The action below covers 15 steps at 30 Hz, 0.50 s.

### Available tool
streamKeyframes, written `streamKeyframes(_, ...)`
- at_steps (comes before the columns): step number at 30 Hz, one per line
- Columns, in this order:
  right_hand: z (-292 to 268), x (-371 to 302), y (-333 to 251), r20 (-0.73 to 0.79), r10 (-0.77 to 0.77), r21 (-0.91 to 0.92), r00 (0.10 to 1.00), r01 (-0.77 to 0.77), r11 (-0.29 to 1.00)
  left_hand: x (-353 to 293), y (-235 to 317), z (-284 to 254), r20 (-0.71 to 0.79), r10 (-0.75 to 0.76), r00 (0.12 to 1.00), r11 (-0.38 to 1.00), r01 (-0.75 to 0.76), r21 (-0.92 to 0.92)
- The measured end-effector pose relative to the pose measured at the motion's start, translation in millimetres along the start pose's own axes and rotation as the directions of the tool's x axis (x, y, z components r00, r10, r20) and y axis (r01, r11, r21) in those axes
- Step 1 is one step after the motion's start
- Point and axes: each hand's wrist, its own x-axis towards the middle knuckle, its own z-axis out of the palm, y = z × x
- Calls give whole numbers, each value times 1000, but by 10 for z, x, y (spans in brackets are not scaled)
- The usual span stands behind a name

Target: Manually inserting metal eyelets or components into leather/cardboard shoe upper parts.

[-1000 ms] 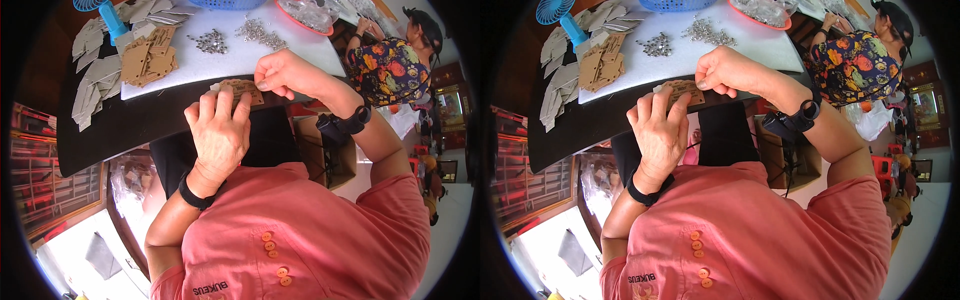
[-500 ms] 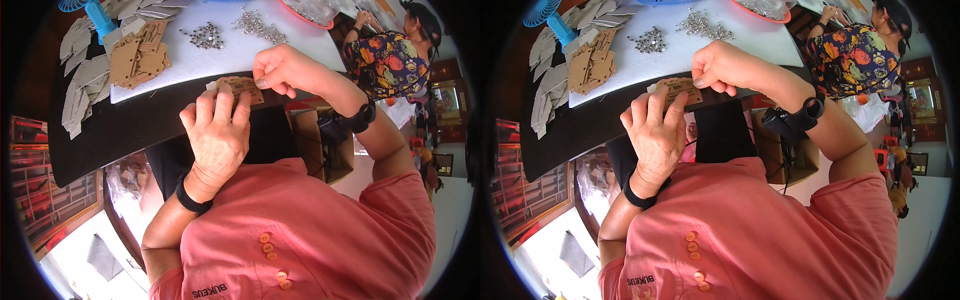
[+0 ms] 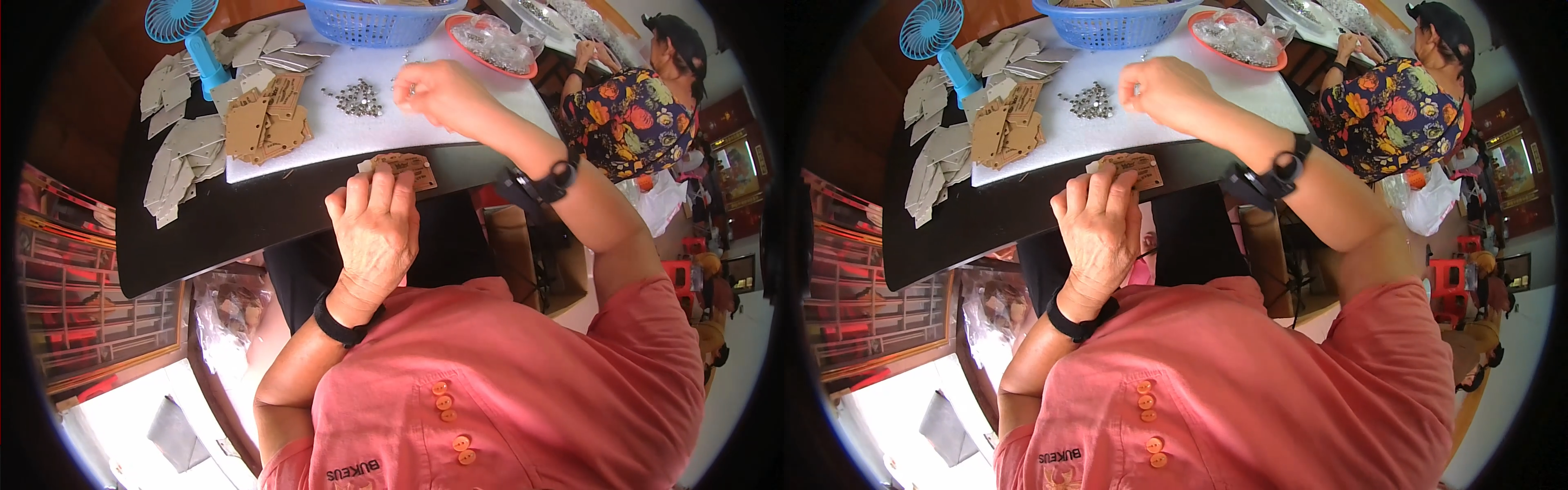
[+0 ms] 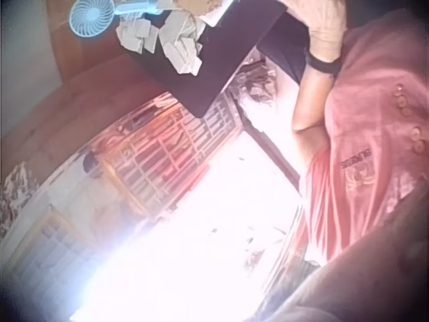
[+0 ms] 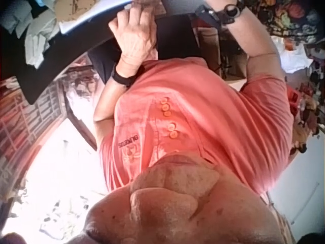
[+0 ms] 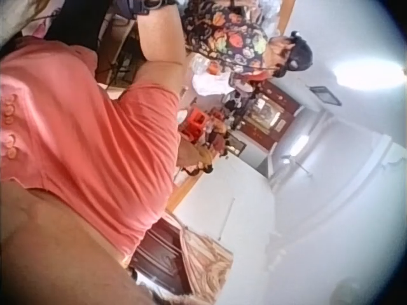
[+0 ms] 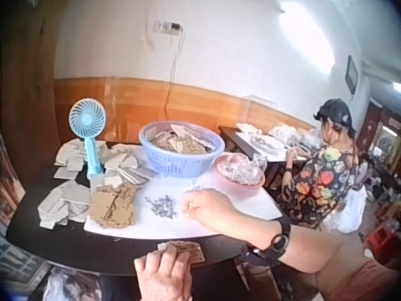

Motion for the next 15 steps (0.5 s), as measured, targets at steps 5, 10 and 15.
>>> streamKeyframes(5,237,281,51,-66,-131,-213,989,114,970,-17,-33,21,-28,-9,1000,999,8,-34)
streamKeyframes(10,200,317,17,24,-70,-216,997,73,974,-15,-44,3,-24,-3,1000,1000,2,-31)
streamKeyframes(15,151,236,100,30,-146,-260,989,149,954,-10,-51,3,-31,-2,1000,999,0,-40)
